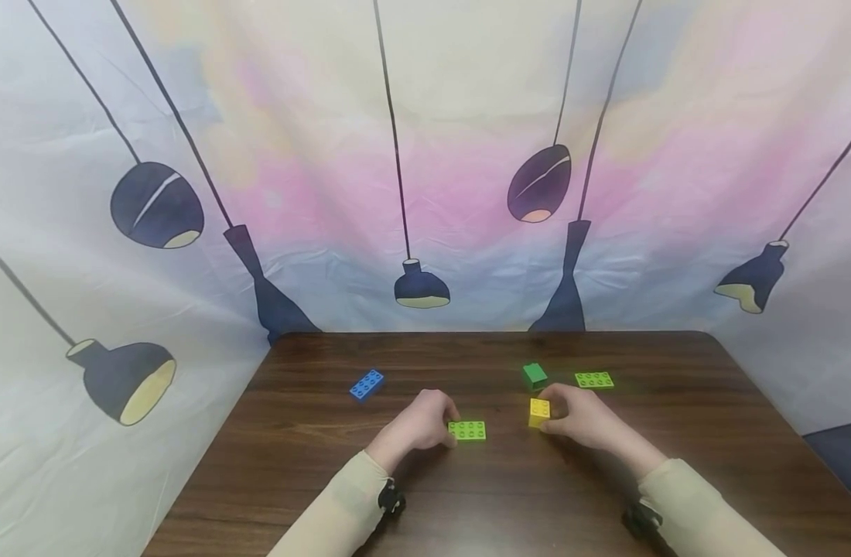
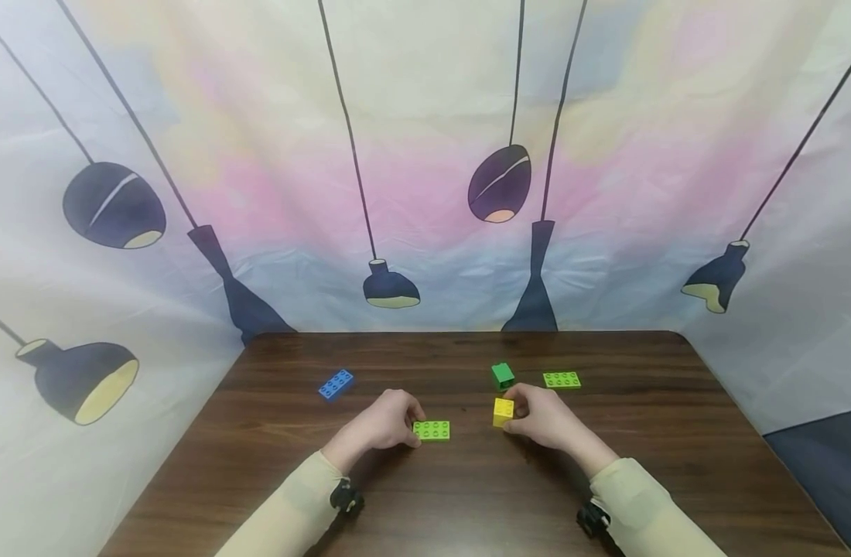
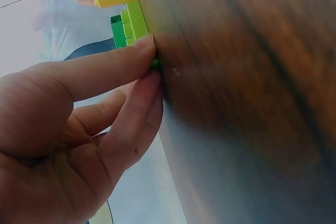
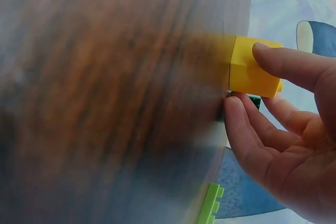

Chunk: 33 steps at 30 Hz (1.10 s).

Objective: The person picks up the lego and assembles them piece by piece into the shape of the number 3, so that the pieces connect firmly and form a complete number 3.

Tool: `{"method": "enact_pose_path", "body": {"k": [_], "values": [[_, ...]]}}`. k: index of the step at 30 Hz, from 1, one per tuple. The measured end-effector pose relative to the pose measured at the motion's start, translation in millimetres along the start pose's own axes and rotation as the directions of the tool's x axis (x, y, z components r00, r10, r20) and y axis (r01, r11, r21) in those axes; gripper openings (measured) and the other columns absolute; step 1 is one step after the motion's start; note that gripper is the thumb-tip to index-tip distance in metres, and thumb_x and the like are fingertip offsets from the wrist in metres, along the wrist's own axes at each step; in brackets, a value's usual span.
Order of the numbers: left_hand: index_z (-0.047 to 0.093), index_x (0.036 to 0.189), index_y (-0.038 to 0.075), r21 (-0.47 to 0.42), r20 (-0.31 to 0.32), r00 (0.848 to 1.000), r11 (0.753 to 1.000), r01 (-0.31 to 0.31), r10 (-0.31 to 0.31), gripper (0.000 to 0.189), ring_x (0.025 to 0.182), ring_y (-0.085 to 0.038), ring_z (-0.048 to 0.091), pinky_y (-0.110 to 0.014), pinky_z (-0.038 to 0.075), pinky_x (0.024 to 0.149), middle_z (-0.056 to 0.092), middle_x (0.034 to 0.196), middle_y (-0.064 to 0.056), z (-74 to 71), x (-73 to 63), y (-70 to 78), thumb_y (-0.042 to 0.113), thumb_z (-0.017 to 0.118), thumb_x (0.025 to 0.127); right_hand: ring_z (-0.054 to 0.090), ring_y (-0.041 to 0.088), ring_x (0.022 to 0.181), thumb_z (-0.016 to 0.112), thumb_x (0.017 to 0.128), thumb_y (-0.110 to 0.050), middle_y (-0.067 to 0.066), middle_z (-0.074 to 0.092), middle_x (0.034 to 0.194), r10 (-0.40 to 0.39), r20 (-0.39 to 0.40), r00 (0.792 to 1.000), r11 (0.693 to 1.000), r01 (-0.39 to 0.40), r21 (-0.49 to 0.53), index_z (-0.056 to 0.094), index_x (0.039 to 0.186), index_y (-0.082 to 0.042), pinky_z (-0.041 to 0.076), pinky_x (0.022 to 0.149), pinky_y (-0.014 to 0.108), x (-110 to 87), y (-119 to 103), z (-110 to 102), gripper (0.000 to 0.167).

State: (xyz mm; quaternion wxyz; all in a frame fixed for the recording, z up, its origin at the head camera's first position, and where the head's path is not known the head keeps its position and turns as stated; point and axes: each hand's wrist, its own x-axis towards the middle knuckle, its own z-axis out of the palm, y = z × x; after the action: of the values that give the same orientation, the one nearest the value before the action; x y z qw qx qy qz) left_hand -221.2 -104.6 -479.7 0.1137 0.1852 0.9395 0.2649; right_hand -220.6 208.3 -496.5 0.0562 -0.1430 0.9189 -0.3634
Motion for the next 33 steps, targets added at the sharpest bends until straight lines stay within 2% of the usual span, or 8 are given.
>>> {"method": "enact_pose_path", "body": {"k": [25,33], "values": [[0.079,0.105,0.000,-0.017,0.009,1.000,1.000,-0.005,0.005,0.031,0.077,-0.014,0.057,-0.032,0.054,0.071,0.068,0.089,0.000,0.2,2.1,-1.3,0.003,0.094,0.078,0.066,0.020,0.094,0.093,0.081,-0.012,0.001,0.072,0.101,0.025,-0.008,1.000,1.000,-0.025,-0.019,0.072,0.117,-0.005,0.058,0.084,0.048,1.4,0.2,1.8,0.042],[0.080,0.103,0.000,-0.013,0.005,1.000,1.000,0.003,-0.003,0.029,0.077,-0.014,0.058,-0.033,0.055,0.073,0.069,0.091,-0.002,0.5,3.1,1.0,0.001,0.093,0.078,0.066,0.018,0.092,0.092,0.082,-0.009,0.000,0.072,0.101,0.031,-0.008,0.999,0.999,-0.031,-0.013,0.071,0.117,-0.004,0.058,0.082,0.044,1.8,1.2,2.0,0.041]]}}
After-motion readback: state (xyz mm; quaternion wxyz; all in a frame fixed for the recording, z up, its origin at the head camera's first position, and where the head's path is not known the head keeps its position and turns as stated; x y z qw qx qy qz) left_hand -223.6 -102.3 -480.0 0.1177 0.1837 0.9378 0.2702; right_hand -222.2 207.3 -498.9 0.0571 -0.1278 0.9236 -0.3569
